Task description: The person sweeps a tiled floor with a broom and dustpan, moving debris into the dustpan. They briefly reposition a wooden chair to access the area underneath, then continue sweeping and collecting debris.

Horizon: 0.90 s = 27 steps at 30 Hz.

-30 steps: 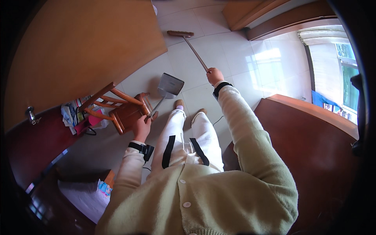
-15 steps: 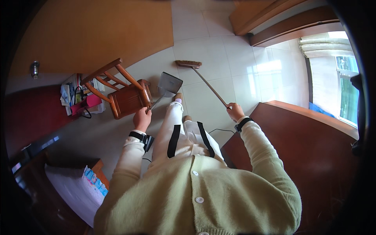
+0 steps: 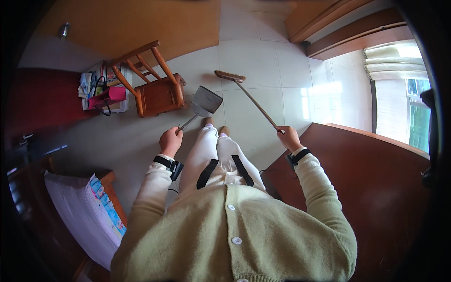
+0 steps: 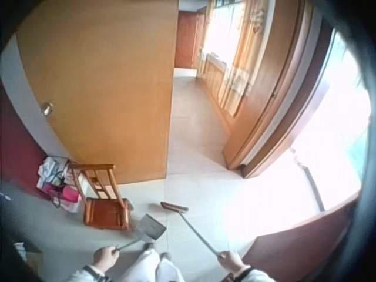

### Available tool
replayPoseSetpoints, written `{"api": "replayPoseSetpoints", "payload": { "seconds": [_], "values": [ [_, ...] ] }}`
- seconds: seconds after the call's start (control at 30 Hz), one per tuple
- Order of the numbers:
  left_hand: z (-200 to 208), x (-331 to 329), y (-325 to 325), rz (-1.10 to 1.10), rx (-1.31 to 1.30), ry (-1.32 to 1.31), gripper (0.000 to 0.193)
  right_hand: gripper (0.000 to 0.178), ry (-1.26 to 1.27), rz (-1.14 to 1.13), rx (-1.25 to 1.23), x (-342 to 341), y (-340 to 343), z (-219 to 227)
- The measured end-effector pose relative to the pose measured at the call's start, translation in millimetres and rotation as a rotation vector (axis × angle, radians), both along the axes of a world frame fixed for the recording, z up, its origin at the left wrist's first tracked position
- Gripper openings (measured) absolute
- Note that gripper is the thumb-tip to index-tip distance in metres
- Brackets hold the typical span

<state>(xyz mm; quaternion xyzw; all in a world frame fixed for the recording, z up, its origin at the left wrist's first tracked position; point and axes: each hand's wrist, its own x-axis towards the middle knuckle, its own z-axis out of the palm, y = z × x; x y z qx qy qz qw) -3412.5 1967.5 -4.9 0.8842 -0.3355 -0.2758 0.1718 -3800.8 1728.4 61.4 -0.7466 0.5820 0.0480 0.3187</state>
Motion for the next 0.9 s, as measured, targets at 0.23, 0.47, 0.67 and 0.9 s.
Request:
{"api": "replayPoseSetpoints", "payload": {
  "seconds": [0.23,0.47,0.67,0.9],
  "values": [
    [-25,-26,35,0.071,-0.001,0.067,0.021,0.024,-0.049,0.168,-0.137,117,-58,-52],
    [-50,-32,61,0.085,0.021,0.103,0.025,0.021,0.083,0.181,-0.175,211,-111,-125],
    [-58,-30,78,0.104,0.057,0.139,0.029,0.021,0.105,0.261,-0.171,143,-71,-129],
    [-52,-27,82,0.051,0.061,0.16,0.03,0.024,0.147,0.178,0.007,29,24,-56]
  ]
}}
